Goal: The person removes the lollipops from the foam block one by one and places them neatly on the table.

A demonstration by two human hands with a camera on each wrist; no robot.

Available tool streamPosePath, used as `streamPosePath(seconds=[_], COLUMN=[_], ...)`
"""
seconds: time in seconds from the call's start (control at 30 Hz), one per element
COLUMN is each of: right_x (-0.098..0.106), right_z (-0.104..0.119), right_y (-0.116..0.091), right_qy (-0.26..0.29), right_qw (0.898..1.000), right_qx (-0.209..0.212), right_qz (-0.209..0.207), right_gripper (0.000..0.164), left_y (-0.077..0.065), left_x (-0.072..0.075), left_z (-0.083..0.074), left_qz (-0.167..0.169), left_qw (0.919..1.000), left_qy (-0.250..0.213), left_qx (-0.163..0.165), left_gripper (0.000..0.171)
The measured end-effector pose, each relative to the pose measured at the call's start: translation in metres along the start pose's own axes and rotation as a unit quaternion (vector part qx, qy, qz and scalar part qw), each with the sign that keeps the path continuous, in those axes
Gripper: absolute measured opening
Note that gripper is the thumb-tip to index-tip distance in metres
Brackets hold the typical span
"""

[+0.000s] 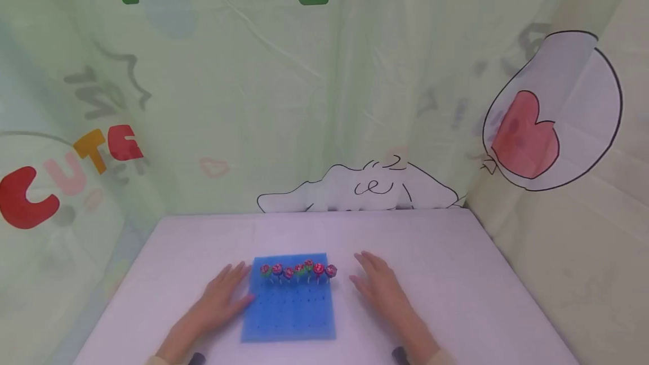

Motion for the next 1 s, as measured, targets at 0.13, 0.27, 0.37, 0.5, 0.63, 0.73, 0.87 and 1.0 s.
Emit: streamPosePath(seconds=[0.13, 0.27, 0.37, 0.5, 0.63, 0.73, 0.87, 1.0], right_x=[0.0, 0.001, 0.001, -0.001, -0.004, -0.006, -0.008, -0.009], right_z=[0.01, 0.02, 0.025, 0.031, 0.035, 0.038, 0.04, 0.042], right_y=[0.0, 0.001, 0.003, 0.004, 0.005, 0.005, 0.005, 0.004], right_qy=[0.004, -0.005, -0.02, -0.035, -0.042, -0.051, -0.06, -0.061], right_qw=[0.999, 0.994, 0.99, 0.984, 0.978, 0.976, 0.975, 0.973], right_qx=[0.036, 0.085, 0.113, 0.147, 0.173, 0.18, 0.185, 0.19], right_qz=[-0.03, -0.064, -0.078, -0.093, -0.106, -0.108, -0.112, -0.116], right_gripper=[0.056, 0.054, 0.054, 0.053, 0.052, 0.05, 0.047, 0.046], left_y=[0.0, -0.001, 0.0, 0.0, 0.0, 0.0, -0.002, -0.002], left_x=[0.002, 0.003, 0.003, 0.003, 0.003, 0.004, 0.004, 0.005], left_z=[-0.006, -0.009, -0.01, -0.009, -0.01, -0.011, -0.013, -0.014], left_qz=[0.001, 0.001, 0.002, 0.004, 0.006, 0.009, 0.012, 0.011], left_qw=[0.9999, 0.9998, 0.9998, 0.9998, 0.9999, 0.9999, 0.9999, 0.9999], left_qy=[0.005, 0.003, 0.005, 0.006, 0.006, 0.004, 0.001, 0.002], left_qx=[-0.011, -0.017, -0.019, -0.017, -0.014, -0.012, -0.009, -0.009], left_gripper=[0.079, 0.077, 0.077, 0.077, 0.078, 0.078, 0.078, 0.079])
Point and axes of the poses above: each hand's wrist, its own y-axis towards the middle knuckle, its own x-axis out of the back of the hand, z = x × y, the point moved 4 cm from there along y, towards the middle knuckle, and after that the axes turned 1 degree about -y, right-handed, at the moved point
